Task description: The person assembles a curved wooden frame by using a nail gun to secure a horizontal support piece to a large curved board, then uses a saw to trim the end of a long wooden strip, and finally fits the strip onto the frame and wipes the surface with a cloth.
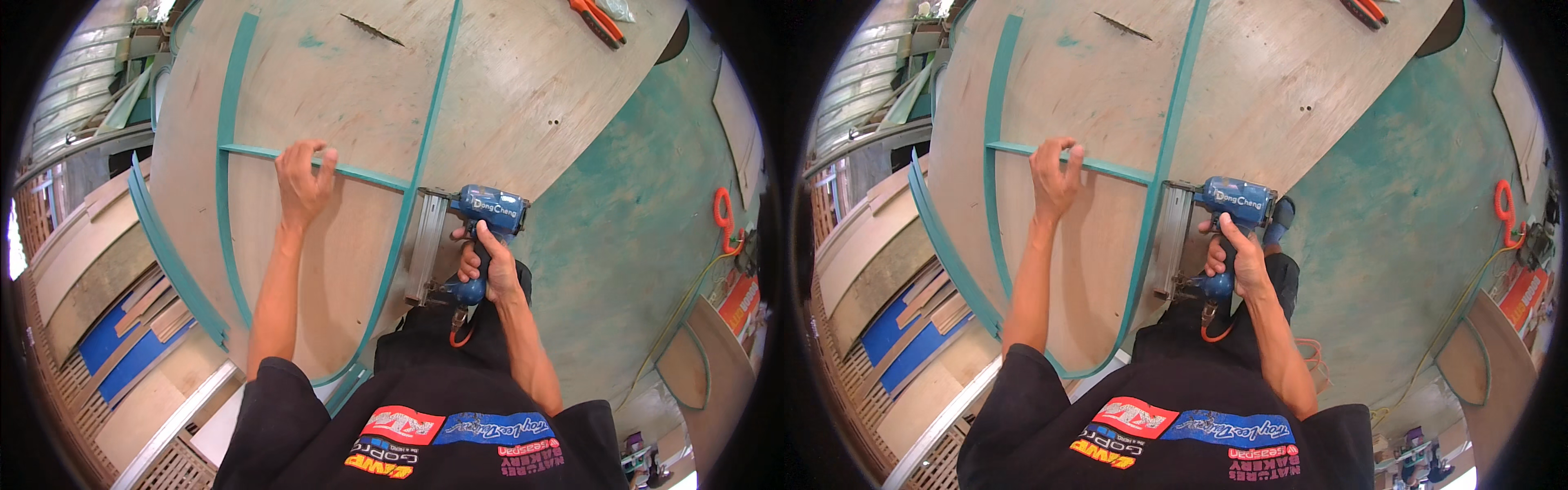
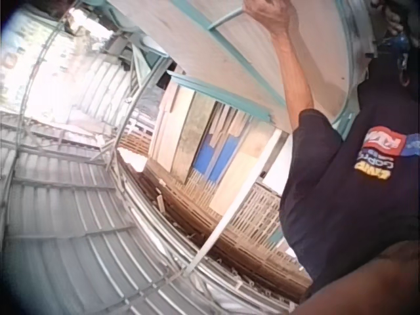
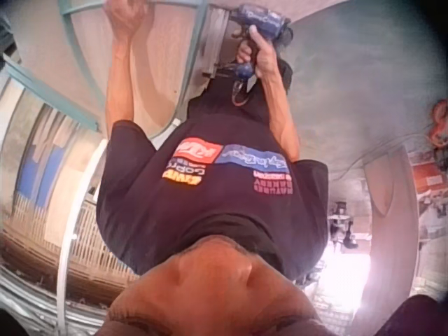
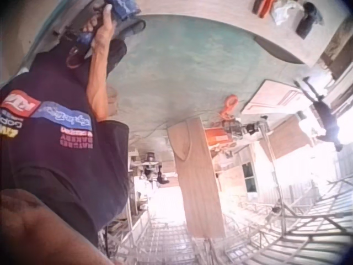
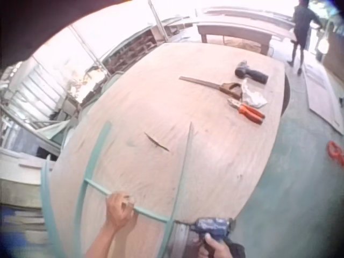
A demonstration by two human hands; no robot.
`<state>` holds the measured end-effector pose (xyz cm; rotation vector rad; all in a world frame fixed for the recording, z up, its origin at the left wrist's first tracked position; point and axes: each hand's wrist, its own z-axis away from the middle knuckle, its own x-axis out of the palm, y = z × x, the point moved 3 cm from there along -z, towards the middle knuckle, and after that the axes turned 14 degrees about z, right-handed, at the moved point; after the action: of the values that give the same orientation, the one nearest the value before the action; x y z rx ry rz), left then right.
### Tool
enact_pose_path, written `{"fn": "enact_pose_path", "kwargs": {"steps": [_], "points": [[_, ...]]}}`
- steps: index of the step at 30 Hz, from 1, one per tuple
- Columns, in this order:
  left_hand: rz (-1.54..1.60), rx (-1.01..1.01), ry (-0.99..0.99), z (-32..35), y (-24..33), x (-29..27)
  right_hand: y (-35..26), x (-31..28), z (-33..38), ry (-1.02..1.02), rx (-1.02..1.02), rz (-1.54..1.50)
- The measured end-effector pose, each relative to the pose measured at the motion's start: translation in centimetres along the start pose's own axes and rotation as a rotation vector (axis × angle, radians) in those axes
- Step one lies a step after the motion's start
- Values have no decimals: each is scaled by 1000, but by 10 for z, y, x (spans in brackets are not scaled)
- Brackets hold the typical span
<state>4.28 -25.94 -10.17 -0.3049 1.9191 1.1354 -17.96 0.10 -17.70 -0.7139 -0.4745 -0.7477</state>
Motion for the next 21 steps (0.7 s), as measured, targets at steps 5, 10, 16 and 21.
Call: {"fn": "enact_pose_path", "kwargs": {"steps": [5,10,16,21], "points": [[525,-406,-151,-26,-13,29,-5,0,1,46,9,70],[148,-445,-603,-62,42,93,0,-2,-1,37,25,7],[-223,-536,-679,-79,60,108,3,0,-1,56,23,-8],[-86,-663,-652,-73,56,110,1,2,0,48,11,-19]]}}
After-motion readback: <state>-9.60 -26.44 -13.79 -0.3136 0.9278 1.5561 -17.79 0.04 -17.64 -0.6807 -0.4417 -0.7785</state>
